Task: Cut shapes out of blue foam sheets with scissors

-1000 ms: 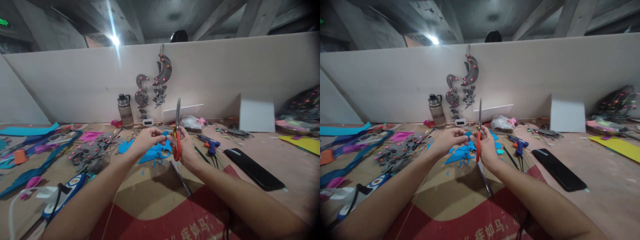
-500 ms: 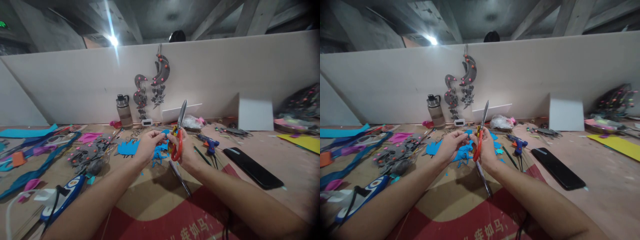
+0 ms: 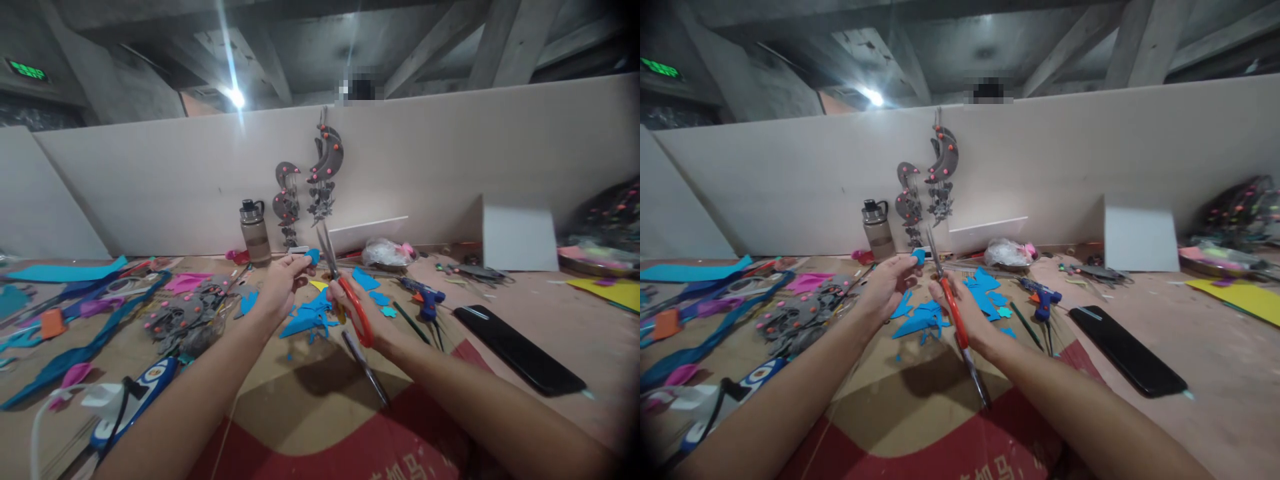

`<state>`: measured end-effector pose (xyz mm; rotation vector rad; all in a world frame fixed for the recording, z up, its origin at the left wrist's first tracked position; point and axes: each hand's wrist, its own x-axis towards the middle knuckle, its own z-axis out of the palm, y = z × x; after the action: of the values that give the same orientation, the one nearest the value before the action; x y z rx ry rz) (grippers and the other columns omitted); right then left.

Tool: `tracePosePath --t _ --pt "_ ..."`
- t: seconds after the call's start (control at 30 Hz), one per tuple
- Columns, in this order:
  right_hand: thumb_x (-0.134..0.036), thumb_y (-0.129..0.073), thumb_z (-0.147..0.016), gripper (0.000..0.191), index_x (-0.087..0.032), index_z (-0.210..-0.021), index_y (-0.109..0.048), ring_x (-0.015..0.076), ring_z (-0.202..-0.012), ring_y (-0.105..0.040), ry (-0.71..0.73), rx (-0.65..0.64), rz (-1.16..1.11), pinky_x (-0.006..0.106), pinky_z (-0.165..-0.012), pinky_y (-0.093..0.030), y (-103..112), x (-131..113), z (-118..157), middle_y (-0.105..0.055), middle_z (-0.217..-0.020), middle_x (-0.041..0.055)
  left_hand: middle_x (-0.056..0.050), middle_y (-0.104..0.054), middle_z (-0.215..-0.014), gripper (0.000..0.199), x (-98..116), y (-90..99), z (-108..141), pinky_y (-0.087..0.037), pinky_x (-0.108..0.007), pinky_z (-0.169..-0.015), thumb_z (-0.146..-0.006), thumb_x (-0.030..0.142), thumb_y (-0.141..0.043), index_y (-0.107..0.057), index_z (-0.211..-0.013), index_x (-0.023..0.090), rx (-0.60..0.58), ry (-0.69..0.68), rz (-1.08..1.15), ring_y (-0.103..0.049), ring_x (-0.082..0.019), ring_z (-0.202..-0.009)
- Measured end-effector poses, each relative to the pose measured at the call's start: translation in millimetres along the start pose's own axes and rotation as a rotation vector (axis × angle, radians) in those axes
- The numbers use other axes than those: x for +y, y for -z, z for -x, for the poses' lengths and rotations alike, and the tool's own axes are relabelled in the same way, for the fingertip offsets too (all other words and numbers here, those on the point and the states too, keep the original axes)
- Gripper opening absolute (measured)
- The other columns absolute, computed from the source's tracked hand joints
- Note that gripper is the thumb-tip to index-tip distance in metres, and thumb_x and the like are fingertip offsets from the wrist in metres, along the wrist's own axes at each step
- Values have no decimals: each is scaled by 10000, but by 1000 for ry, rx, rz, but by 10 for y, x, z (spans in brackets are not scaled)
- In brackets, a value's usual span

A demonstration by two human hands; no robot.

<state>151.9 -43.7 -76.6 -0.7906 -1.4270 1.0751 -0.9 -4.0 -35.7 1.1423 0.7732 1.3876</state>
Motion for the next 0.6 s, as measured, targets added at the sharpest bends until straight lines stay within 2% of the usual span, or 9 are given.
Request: tracePosePath --t 0.2,0.47,0.6 --pt "-565 -644 -837 385 -216 -895 -493 108 -567 -430 -24 -119 25 242 -522 -378 -7 43 43 -464 -668 -43 8 -630 -659 197 8 -3 -32 -388 -203 -568 -599 236 -796 -638 -679 148 60 17 185 -538 -76 -598" --pt "-509 -664 -828 352 -224 -795 -459 85 -532 -338 -68 -123 -37 223 -487 -316 -25 107 65 -401 -636 -62 20 -579 -621 170 -80 -63 0 -385 -207 -549 -639 206 -762 -598 -640 160 69 -16 257 -499 -72 -568" --pt "-499 -665 -837 339 -238 -837 -448 93 -536 -334 -69 -127 -44 229 -503 -326 -30 116 71 -374 -634 -71 27 -582 -640 196 -154 -94 32 -403 -208 -571 -638 230 -783 -600 -664 163 104 -36 260 -505 -70 -585"
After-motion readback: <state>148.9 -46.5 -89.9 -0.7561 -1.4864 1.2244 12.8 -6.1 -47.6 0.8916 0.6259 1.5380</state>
